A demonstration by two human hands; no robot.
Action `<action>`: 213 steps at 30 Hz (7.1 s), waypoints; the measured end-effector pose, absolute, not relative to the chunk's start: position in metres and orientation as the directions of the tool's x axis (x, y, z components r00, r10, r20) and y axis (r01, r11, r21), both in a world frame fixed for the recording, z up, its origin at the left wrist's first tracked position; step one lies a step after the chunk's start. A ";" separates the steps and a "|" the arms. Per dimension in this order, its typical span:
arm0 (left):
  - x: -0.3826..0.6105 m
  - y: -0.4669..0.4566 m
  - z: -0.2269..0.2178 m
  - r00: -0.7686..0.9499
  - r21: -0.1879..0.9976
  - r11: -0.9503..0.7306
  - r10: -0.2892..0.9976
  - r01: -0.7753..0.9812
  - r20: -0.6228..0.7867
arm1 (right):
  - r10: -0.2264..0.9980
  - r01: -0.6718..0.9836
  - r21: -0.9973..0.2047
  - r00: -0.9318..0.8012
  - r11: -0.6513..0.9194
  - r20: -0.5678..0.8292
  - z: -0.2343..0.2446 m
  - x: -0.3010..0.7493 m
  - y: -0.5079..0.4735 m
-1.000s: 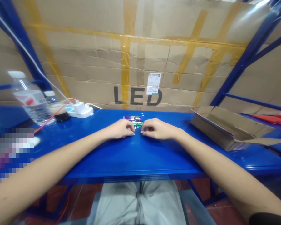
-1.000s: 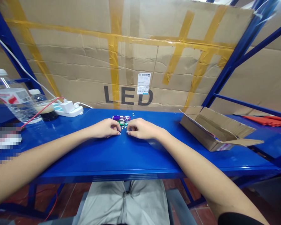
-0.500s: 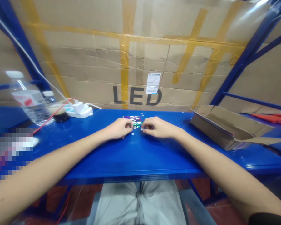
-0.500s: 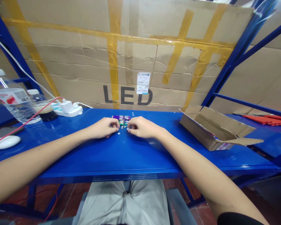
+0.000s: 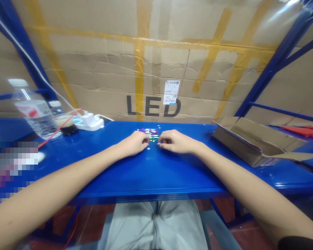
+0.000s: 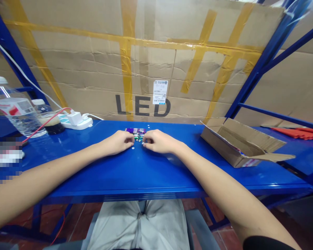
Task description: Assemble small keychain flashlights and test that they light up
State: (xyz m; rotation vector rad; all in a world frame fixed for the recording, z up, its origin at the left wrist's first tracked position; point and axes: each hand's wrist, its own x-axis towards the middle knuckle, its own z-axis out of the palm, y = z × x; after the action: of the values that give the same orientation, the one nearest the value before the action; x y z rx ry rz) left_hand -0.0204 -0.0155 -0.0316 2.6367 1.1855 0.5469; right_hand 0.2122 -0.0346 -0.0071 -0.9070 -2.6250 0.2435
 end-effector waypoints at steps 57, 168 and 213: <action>-0.022 -0.041 -0.023 0.687 -0.026 -0.919 0.275 0.393 0.672 | 0.696 0.025 -0.930 -0.670 0.367 0.256 -0.020 0.200 -0.035; -0.031 -0.012 -0.035 0.654 0.142 -0.787 0.585 0.600 0.481 | 0.732 0.089 -0.959 -0.666 0.269 0.144 -0.027 0.198 -0.033; -0.040 -0.017 -0.008 0.710 0.421 -0.698 0.685 0.579 0.160 | 0.744 0.327 -0.795 -0.631 0.511 0.219 -0.020 0.206 -0.027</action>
State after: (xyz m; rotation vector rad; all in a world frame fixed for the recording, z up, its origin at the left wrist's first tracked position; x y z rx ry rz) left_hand -0.0399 -0.0170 -0.0080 2.5772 0.9869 0.4371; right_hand 0.2059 -0.0272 -0.0195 -0.8726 -2.2055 0.9980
